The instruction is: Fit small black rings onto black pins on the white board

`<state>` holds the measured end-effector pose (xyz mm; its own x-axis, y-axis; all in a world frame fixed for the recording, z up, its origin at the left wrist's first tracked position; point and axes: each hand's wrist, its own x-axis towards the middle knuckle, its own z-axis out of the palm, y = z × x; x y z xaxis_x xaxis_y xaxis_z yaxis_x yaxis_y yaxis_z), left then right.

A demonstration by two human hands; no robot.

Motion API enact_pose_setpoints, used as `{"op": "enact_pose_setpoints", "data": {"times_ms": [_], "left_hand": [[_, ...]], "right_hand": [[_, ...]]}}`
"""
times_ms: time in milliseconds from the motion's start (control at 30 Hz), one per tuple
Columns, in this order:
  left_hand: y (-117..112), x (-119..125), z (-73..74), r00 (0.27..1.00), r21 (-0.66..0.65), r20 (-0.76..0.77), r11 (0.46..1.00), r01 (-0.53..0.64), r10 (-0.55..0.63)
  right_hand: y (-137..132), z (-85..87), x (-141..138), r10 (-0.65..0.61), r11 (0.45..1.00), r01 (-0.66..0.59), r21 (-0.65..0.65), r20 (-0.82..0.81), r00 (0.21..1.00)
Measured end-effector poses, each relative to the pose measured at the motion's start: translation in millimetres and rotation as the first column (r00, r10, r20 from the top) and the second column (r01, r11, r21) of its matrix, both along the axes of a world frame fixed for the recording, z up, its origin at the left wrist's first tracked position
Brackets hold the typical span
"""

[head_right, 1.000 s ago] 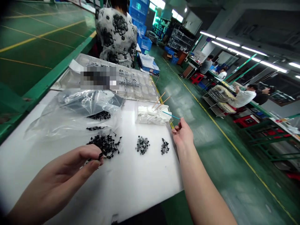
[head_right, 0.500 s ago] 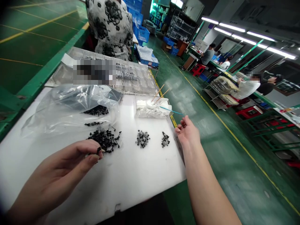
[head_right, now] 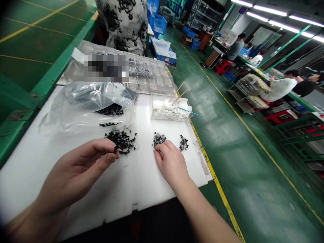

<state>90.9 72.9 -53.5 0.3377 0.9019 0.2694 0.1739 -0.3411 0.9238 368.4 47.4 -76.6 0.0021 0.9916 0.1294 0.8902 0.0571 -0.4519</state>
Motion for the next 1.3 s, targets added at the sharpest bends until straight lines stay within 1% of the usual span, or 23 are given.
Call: {"op": "enact_pose_setpoints", "data": {"times_ms": [100,200,300,367,467,567,600,633,667,700,767,833,900,933,967,1000,1067,1100,1133,1167,1200,1267,1300], "left_hand": [[-0.8,0.2,2.0,1.0,-0.005,0.022,1.0,0.013,-0.013],[-1.2,1.0,3.9,1.0,0.0,0.03,1.0,0.009,-0.009],[-1.0,2.3,5.1,0.999,0.001,0.041,1.0,0.008,-0.008],[-0.7,3.4,5.3,0.999,-0.003,0.053,1.0,0.004,-0.004],[-0.1,4.8,5.3,0.998,-0.014,0.068,1.0,-0.001,0.002],[0.7,6.2,5.7,0.997,-0.02,0.075,1.0,0.008,-0.006],[1.0,6.7,6.2,0.997,-0.019,0.079,1.0,0.012,-0.01],[1.2,7.1,6.9,0.996,-0.015,0.084,1.0,0.016,-0.015],[1.3,7.5,7.7,0.996,-0.011,0.088,1.0,0.023,-0.022],[1.3,7.8,8.6,0.995,-0.007,0.091,1.0,0.027,-0.026],[1.0,8.0,10.6,0.995,0.002,0.091,0.999,0.033,-0.033],[0.2,7.9,12.4,0.996,0.013,0.086,0.999,0.032,-0.033],[-0.4,7.9,13.8,0.996,0.029,0.082,0.999,0.025,-0.027],[-0.6,8.1,14.3,0.996,0.037,0.081,0.999,0.021,-0.024],[-0.6,8.4,14.6,0.996,0.041,0.081,0.999,0.018,-0.021],[-0.5,8.7,14.6,0.996,0.045,0.082,0.999,0.017,-0.02],[0.1,9.7,14.2,0.996,0.05,0.085,0.999,0.019,-0.023],[0.5,10.2,13.8,0.996,0.055,0.087,0.998,0.022,-0.027],[1.0,10.6,13.2,0.995,0.066,0.09,0.998,0.025,-0.031],[1.4,10.9,12.7,0.995,0.08,0.092,0.996,0.029,-0.036],[1.8,11.1,12.2,0.995,0.094,0.095,0.995,0.031,-0.04],[2.4,11.0,11.7,0.994,0.12,0.1,0.992,0.035,-0.047],[2.6,10.8,11.8,0.994,0.129,0.098,0.991,0.037,-0.05]], "right_hand": [[5.4,1.2,-1.1,0.034,0.999,-0.033,-0.006,0.127,0.991],[9.8,3.0,-3.0,0.074,0.997,-0.072,-0.014,0.217,0.973],[14.0,2.7,-5.5,0.112,0.993,-0.114,-0.009,0.255,0.96],[16.2,2.2,-5.8,0.131,0.991,-0.137,0.007,0.242,0.961],[14.8,4.8,-4.0,0.139,0.987,-0.149,0.052,0.162,0.977],[5.2,14.8,-5.2,0.12,0.988,-0.123,0.093,0.036,0.992],[0.9,19.5,-7.6,0.103,0.99,-0.097,0.098,-0.059,0.993],[-3.2,24.6,-10.9,0.081,0.994,-0.064,0.091,-0.194,0.978],[-7.0,29.8,-15.2,0.051,0.997,-0.029,0.066,-0.351,0.935],[-10.0,35.0,-20.0,0.016,1.0,-0.004,0.024,-0.508,0.861],[-13.8,44.4,-29.3,-0.057,0.996,-0.017,-0.092,-0.742,0.668],[-15.2,52.1,-36.0,-0.106,0.975,-0.115,-0.189,-0.855,0.507],[-15.7,58.2,-39.3,-0.145,0.941,-0.24,-0.239,-0.924,0.353],[-16.0,60.9,-40.1,-0.16,0.923,-0.294,-0.248,-0.943,0.291],[-16.3,63.4,-40.7,-0.166,0.912,-0.329,-0.244,-0.954,0.248],[-16.8,65.9,-41.2,-0.162,0.909,-0.344,-0.234,-0.961,0.224],[-17.7,70.6,-43.0,-0.134,0.926,-0.319,-0.204,-0.965,0.226],[-18.0,72.7,-44.2,-0.11,0.941,-0.286,-0.183,-0.962,0.252],[-18.4,74.5,-45.7,-0.082,0.956,-0.245,-0.159,-0.952,0.296],[-18.7,75.9,-47.2,-0.05,0.971,-0.2,-0.129,-0.932,0.36],[-19.0,77.0,-48.7,-0.01,0.983,-0.158,-0.089,-0.897,0.441],[-19.4,78.0,-51.6,0.087,0.995,-0.09,0.038,-0.773,0.628],[-19.4,78.0,-53.0,0.134,0.991,-0.077,0.112,-0.694,0.707]]}}
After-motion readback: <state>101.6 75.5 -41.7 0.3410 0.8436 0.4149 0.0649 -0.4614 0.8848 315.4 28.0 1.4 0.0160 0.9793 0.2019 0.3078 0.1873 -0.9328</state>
